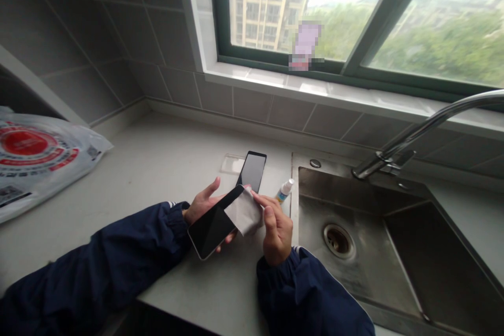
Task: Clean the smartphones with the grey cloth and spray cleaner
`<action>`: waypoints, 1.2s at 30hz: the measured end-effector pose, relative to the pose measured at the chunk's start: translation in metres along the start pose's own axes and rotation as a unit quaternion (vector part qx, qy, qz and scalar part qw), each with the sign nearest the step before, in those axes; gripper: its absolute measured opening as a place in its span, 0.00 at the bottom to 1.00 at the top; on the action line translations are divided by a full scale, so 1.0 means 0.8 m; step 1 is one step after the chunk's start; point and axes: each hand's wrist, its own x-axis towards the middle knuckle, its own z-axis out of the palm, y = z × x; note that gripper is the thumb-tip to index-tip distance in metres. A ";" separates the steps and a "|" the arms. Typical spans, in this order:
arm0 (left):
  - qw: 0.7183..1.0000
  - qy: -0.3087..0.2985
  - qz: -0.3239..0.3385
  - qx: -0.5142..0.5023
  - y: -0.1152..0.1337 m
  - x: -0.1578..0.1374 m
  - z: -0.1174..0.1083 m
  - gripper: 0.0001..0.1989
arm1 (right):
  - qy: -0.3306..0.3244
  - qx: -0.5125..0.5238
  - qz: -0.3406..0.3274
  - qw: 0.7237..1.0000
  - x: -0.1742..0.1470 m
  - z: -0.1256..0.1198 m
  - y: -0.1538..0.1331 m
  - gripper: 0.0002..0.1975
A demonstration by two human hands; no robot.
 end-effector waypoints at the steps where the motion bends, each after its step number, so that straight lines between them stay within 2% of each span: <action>1: 1.000 -0.001 0.003 0.001 0.000 0.000 0.000 0.45 | 0.006 -0.005 -0.002 1.000 0.000 0.000 -0.001 0.19; 5: 1.000 -0.012 0.021 -0.002 0.001 0.000 -0.002 0.45 | 0.016 -0.052 -0.030 0.998 -0.001 0.001 -0.002 0.18; 10: 0.999 -0.023 0.038 -0.009 0.002 -0.002 0.000 0.43 | -0.015 -0.150 -0.128 0.980 0.000 0.002 -0.007 0.18; 13: 0.999 -0.025 0.047 -0.009 0.003 -0.004 0.000 0.41 | -0.024 -0.178 -0.164 0.970 0.002 0.001 -0.010 0.19; 17: 0.998 -0.023 0.052 -0.017 0.003 -0.006 -0.001 0.40 | -0.029 -0.193 -0.177 0.965 0.003 0.000 -0.012 0.19; 21: 0.998 0.007 0.063 -0.019 0.003 -0.007 0.002 0.39 | -0.039 -0.202 -0.175 0.963 0.003 -0.002 -0.011 0.20; 24: 0.996 0.036 0.084 -0.013 0.004 -0.006 0.005 0.39 | -0.073 -0.219 -0.178 0.956 0.002 -0.004 -0.009 0.22; 29: 0.992 0.057 0.113 -0.012 0.007 -0.006 0.005 0.40 | -0.152 -0.256 -0.212 0.931 0.000 -0.004 -0.008 0.24; 33: 0.989 0.068 0.133 -0.009 0.004 -0.001 0.004 0.40 | -0.165 -0.279 -0.224 0.919 -0.001 -0.003 -0.008 0.23; 36: 0.980 0.099 0.175 -0.017 0.000 0.005 0.004 0.38 | -0.170 -0.289 -0.235 0.912 -0.001 -0.002 -0.010 0.22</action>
